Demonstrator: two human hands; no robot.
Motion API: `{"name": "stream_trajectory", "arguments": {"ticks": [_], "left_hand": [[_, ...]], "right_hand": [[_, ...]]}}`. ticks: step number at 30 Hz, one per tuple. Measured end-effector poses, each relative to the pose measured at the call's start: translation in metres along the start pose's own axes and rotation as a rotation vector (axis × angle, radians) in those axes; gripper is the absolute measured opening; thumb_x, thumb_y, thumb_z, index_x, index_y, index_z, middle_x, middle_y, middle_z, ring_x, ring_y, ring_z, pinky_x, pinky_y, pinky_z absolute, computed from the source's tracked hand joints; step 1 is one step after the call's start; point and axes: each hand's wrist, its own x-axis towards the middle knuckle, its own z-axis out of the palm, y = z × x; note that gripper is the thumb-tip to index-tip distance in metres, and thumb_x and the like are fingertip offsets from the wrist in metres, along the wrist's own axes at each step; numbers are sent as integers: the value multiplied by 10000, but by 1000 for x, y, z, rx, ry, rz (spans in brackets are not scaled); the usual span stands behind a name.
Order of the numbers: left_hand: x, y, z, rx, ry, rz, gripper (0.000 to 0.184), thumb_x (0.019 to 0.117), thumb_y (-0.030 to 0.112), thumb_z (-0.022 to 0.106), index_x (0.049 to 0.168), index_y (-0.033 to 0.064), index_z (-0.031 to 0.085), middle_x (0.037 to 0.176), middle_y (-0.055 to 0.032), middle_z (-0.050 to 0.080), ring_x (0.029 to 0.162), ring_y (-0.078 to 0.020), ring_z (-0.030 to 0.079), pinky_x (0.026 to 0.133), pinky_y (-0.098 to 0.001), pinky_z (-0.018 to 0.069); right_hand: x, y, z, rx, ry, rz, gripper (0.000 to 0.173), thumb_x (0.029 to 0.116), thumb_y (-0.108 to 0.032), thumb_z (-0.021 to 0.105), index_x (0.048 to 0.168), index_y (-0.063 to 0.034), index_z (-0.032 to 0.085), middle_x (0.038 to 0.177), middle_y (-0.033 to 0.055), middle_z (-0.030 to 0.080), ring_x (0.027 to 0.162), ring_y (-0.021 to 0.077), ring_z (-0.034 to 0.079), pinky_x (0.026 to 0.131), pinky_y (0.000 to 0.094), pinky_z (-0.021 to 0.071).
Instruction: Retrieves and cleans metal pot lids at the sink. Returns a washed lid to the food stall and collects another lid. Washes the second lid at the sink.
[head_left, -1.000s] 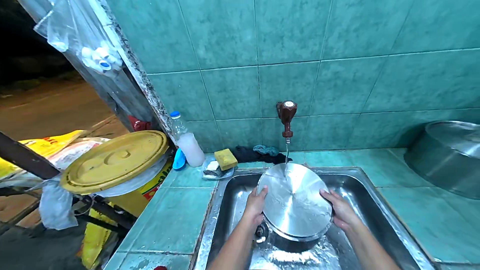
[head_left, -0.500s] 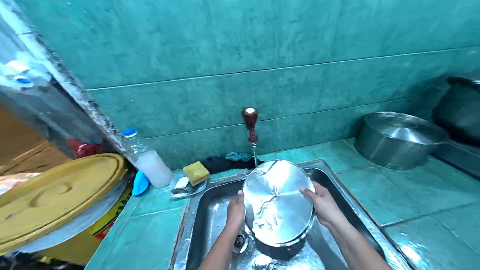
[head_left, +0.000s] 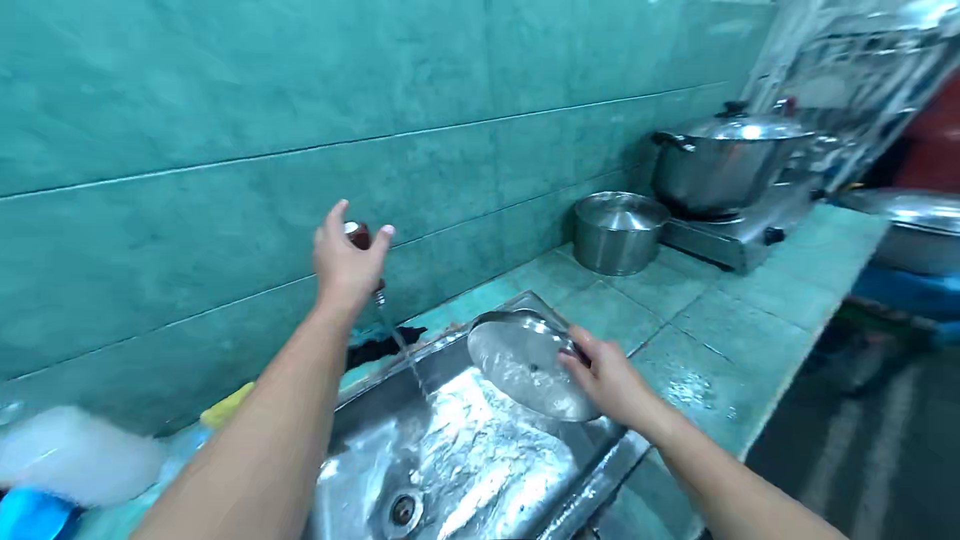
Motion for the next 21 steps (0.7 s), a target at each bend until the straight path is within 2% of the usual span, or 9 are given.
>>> {"name": "stream_trajectory", "arguments": {"ticks": [2,5,7,10,13,16,18,19,21], "left_hand": [[10,11,4,14,37,-50,779,921,375,763,1523,31,408,1328,-369,549,1192,-540,560,979,-715,426],[24,5,4,-4,55,-88,786,882,189,795,1543,59,391,1301,-368,568,1166,-556,566,961,-730,420],[33,-12,1,-54,-18,-41,780,892,98,749,1571,114,365,1271,-310,605,1091,-466,622,927,-666,472],[44,-35,-8,-182,-206,72,760,918,55,713,1579,200,367,1095,-164,649,858,-222,627,788,-469,535],[50,-42,-13,-210,-299,113,654,936,40,687,1529,192,458,1061,-98,643,837,-140,605,783,-382,532],[48,-40,-14,-220,-301,118,645,935,48,691,1521,192,465,1049,-73,649,821,-113,616,768,-345,540],[42,-34,-15,-145,-273,122,712,953,86,705,1573,179,368,1197,-135,668,943,-199,655,850,-433,541],[39,-29,-18,-64,-244,134,784,959,128,717,1610,161,279,1320,-194,632,1078,-310,656,930,-538,517],[31,-19,-22,128,-127,161,957,937,262,756,1648,110,132,1520,-335,405,1327,-577,442,1039,-767,340]], "right_hand": [[-16,0,-5,-34,2,-15,283,1064,-261,524,1182,-25,626,818,146,655,770,290,665,753,481,552],[-37,-2,-11,-59,-21,17,298,1071,-258,508,1209,-18,619,846,175,658,797,321,666,769,504,543],[-50,0,-13,-49,5,36,287,1065,-256,517,1187,-19,625,827,164,647,777,305,653,748,488,535],[-66,4,-15,-23,68,65,272,1063,-274,532,1151,-39,639,790,122,626,730,249,628,707,451,531],[-76,8,-17,-36,156,46,218,1052,-272,569,1068,-68,643,709,57,591,636,176,596,616,385,520],[-84,8,-26,-65,187,0,154,1036,-241,603,1049,-91,635,668,17,571,577,123,565,558,322,498],[-89,10,-33,-72,189,-21,138,1030,-232,613,1046,-97,637,660,7,572,566,111,561,545,311,494],[-91,11,-37,-75,191,-35,131,1029,-228,613,1038,-98,634,656,3,565,561,105,554,538,302,487],[-96,16,-43,-68,198,-59,113,1024,-213,613,1020,-101,630,646,-8,552,545,91,535,522,283,472]]}}
